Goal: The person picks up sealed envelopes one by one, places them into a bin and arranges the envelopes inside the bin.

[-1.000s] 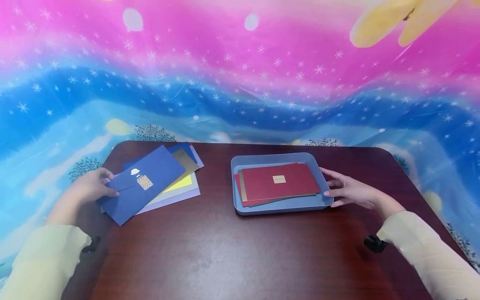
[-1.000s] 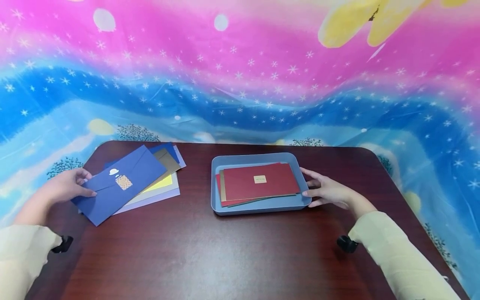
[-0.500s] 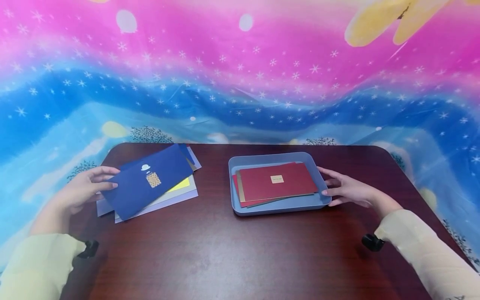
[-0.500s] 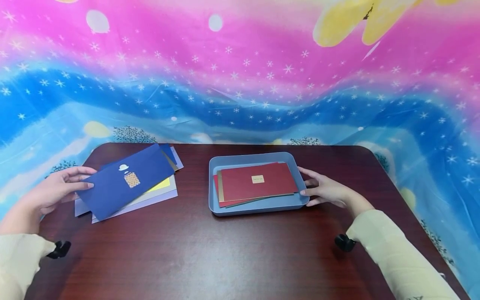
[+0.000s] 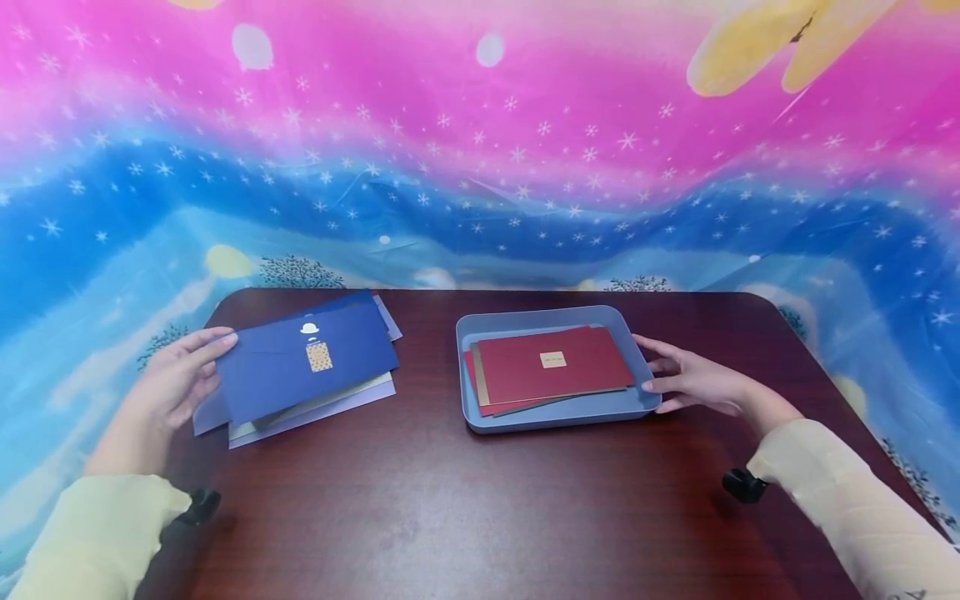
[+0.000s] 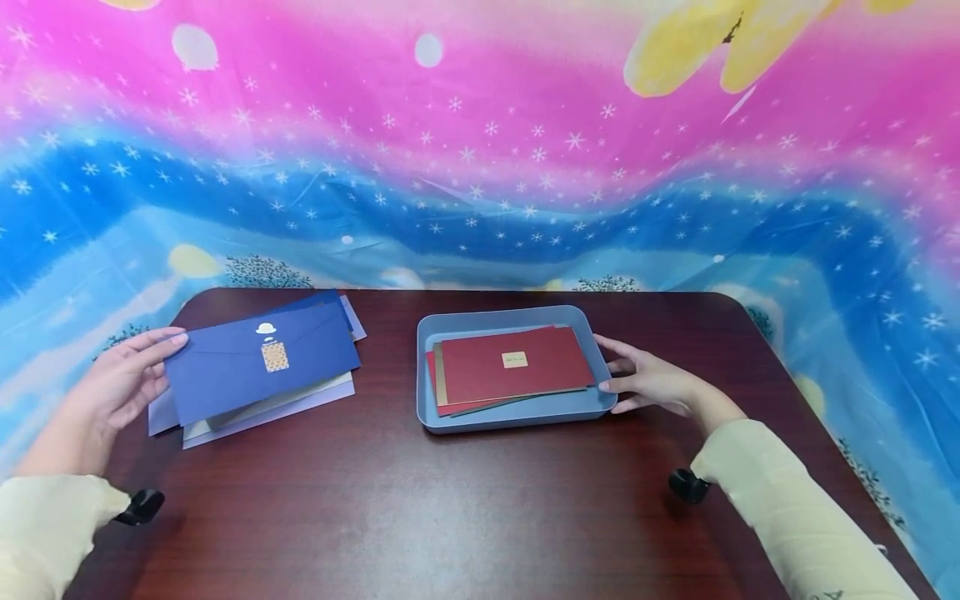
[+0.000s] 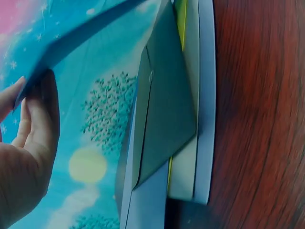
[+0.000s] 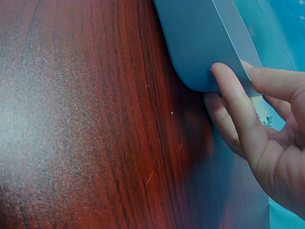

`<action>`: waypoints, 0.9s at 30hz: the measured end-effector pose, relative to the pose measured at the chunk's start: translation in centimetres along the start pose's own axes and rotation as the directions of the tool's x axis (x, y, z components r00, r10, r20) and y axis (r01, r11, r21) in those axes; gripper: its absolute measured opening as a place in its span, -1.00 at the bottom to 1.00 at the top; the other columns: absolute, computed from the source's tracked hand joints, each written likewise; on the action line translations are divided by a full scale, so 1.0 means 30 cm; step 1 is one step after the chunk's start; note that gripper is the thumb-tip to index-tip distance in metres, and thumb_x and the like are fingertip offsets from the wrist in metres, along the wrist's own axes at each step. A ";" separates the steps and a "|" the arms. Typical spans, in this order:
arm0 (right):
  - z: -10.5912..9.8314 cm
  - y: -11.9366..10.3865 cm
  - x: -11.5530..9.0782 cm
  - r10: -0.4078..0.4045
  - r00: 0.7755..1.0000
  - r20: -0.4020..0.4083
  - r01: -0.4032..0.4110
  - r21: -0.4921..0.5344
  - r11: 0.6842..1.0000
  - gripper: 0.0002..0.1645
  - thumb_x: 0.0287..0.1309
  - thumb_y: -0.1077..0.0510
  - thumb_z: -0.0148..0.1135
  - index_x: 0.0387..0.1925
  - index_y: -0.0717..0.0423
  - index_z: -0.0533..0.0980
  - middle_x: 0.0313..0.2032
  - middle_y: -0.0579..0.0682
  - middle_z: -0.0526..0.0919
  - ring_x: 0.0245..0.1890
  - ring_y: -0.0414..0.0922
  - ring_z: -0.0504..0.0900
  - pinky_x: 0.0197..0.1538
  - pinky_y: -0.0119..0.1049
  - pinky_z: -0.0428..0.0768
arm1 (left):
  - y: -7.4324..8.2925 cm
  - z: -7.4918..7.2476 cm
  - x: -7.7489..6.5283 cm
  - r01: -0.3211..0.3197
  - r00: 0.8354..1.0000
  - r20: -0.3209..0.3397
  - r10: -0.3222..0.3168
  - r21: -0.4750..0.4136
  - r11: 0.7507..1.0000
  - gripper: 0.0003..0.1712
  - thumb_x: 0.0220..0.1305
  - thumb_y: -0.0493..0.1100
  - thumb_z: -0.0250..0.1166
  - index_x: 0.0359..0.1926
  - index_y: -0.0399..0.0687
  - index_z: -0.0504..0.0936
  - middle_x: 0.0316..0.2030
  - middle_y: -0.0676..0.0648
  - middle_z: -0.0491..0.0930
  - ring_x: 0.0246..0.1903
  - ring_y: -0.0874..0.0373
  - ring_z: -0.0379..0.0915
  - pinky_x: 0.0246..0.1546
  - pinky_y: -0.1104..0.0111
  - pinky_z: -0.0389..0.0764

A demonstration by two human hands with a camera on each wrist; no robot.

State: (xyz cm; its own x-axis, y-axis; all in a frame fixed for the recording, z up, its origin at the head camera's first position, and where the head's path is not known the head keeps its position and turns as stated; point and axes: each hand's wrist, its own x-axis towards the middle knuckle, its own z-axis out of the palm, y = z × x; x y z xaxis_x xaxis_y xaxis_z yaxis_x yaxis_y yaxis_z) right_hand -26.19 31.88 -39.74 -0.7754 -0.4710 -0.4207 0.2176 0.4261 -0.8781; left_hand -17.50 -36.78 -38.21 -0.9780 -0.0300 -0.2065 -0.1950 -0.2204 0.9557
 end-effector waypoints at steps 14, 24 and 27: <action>-0.005 0.011 0.001 0.006 1.000 -0.007 -0.005 0.004 1.000 0.14 0.41 0.27 0.25 0.65 -0.05 -0.31 0.36 0.53 0.17 0.03 0.12 0.66 -0.02 -0.03 0.71 | 0.007 0.098 -0.004 -0.072 0.996 0.027 0.083 -0.293 0.953 -0.69 0.54 -0.32 0.13 -0.16 -0.01 0.81 -0.35 0.11 0.68 -0.54 0.33 0.42 -0.61 0.54 0.52; -0.003 0.013 0.001 0.000 1.000 -0.002 0.000 -0.004 1.000 0.14 0.41 0.23 0.27 0.65 -0.03 -0.31 0.34 0.53 0.19 0.01 0.10 0.67 -0.03 -0.03 0.72 | -0.004 0.225 0.020 -0.045 0.995 0.067 0.073 -0.350 0.936 -0.76 0.56 -0.27 0.14 -0.15 -0.03 0.75 -0.31 0.06 0.61 -0.47 0.28 0.55 -0.62 0.54 0.52; -0.003 0.011 -0.001 0.007 1.000 -0.008 -0.007 0.000 1.000 0.14 0.40 0.25 0.28 0.65 -0.06 -0.29 0.35 0.52 0.19 0.01 0.11 0.67 -0.03 -0.04 0.72 | -0.009 0.265 0.025 -0.026 0.995 0.078 0.060 -0.377 0.926 -0.79 0.54 -0.26 0.16 -0.15 -0.05 0.75 -0.30 0.04 0.61 -0.45 0.26 0.58 -0.59 0.54 0.53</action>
State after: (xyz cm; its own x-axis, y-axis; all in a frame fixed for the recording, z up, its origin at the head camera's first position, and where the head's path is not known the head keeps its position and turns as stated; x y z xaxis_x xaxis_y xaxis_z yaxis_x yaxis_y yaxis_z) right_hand -26.16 32.12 -40.01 -0.7784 -0.4620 -0.4250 0.2233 0.4289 -0.8753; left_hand -18.77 -29.00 -36.96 -0.9907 0.0329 -0.1317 -0.1268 -0.5710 0.8111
